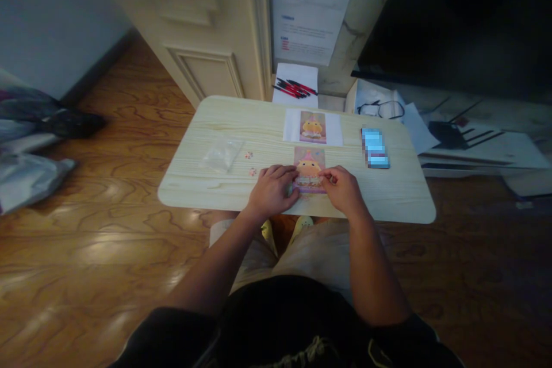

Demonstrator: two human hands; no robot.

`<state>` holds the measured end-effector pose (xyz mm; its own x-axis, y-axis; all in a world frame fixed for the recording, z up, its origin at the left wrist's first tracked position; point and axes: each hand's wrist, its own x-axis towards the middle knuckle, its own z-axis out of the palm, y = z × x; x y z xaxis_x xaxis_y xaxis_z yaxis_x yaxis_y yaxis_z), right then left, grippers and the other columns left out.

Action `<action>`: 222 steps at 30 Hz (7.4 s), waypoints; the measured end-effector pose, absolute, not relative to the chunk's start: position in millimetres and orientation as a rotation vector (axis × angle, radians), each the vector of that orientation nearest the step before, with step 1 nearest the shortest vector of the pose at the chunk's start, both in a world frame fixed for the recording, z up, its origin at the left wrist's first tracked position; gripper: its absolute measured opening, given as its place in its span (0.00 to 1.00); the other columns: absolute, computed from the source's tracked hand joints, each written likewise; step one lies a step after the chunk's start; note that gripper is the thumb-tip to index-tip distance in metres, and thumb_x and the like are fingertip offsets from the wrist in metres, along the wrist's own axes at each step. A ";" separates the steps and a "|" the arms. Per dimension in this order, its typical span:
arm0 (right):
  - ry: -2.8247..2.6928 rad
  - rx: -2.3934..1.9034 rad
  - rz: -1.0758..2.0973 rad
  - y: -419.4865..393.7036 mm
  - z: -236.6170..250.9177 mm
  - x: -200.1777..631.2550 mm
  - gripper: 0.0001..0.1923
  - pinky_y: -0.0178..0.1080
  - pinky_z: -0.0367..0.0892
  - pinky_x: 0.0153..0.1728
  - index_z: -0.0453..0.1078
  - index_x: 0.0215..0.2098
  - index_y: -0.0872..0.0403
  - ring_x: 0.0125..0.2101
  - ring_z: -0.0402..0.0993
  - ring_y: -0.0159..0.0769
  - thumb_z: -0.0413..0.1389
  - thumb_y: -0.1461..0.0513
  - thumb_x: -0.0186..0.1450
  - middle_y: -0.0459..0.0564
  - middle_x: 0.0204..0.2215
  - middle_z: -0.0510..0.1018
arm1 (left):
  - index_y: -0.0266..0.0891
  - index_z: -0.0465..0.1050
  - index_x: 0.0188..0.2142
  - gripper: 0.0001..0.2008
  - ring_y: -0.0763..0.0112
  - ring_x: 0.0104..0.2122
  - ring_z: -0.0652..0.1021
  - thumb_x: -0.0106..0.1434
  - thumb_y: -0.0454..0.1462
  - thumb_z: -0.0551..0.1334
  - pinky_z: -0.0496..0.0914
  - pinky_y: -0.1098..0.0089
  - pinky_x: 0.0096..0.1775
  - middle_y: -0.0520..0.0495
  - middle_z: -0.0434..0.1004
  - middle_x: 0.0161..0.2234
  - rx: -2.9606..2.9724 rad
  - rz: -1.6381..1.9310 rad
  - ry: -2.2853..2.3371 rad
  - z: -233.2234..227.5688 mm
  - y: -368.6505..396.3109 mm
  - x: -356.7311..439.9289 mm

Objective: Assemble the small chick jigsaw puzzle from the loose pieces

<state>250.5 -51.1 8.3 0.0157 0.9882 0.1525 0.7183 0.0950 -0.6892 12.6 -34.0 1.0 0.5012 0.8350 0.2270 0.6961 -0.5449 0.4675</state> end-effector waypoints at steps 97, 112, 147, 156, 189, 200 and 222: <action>-1.771 -1.561 0.574 -68.2 -8.9 262.9 0.11 0.46 0.72 0.52 0.80 0.45 0.48 0.45 0.76 0.42 0.61 0.65 0.65 0.49 0.42 0.78 | 0.45 0.71 0.61 0.27 0.50 0.63 0.70 0.64 0.50 0.66 0.65 0.49 0.60 0.44 0.71 0.66 2.472 0.594 1.286 3.7 -32.4 13.8; -1.769 -1.556 0.589 -67.8 -11.0 264.9 0.11 0.46 0.72 0.52 0.81 0.43 0.47 0.45 0.76 0.42 0.61 0.66 0.64 0.49 0.41 0.78 | 0.46 0.73 0.61 0.27 0.49 0.63 0.71 0.64 0.48 0.66 0.65 0.48 0.61 0.45 0.71 0.66 2.450 0.595 1.289 1.9 -32.2 14.0; -1.724 -1.493 0.746 -60.0 1.2 266.4 0.13 0.42 0.75 0.46 0.81 0.43 0.49 0.43 0.78 0.39 0.55 0.66 0.69 0.51 0.42 0.78 | 0.39 0.54 0.72 0.48 0.43 0.70 0.62 0.62 0.60 0.64 0.56 0.46 0.67 0.33 0.59 0.71 2.456 0.594 1.472 -1.9 -40.8 36.6; -1.768 -1.513 0.748 -58.1 1.0 263.5 0.16 0.42 0.73 0.49 0.81 0.44 0.51 0.44 0.78 0.38 0.53 0.70 0.68 0.51 0.43 0.79 | 0.37 0.55 0.72 0.48 0.44 0.71 0.61 0.64 0.63 0.60 0.56 0.48 0.69 0.35 0.58 0.72 2.502 0.516 1.542 -5.4 -38.8 48.1; -1.759 -1.501 0.755 -56.1 -6.4 271.5 0.14 0.43 0.72 0.48 0.79 0.44 0.50 0.43 0.76 0.39 0.53 0.69 0.69 0.50 0.41 0.78 | 0.38 0.58 0.72 0.47 0.46 0.71 0.63 0.64 0.64 0.59 0.58 0.47 0.69 0.37 0.60 0.72 2.485 0.558 1.481 -3.4 -36.2 44.6; -1.709 -1.503 0.832 -55.8 -10.5 273.3 0.11 0.41 0.71 0.43 0.79 0.43 0.49 0.41 0.76 0.37 0.56 0.67 0.68 0.48 0.41 0.78 | 0.39 0.60 0.71 0.45 0.46 0.70 0.62 0.63 0.63 0.62 0.57 0.47 0.69 0.38 0.61 0.71 2.466 0.545 1.486 -3.6 -35.3 43.7; -1.680 -1.517 0.868 -54.7 -8.9 273.6 0.09 0.40 0.72 0.41 0.79 0.43 0.50 0.38 0.75 0.36 0.58 0.64 0.67 0.48 0.40 0.79 | 0.40 0.62 0.69 0.47 0.46 0.68 0.67 0.60 0.62 0.66 0.61 0.48 0.67 0.38 0.66 0.69 2.418 0.598 1.446 -1.5 -30.7 40.4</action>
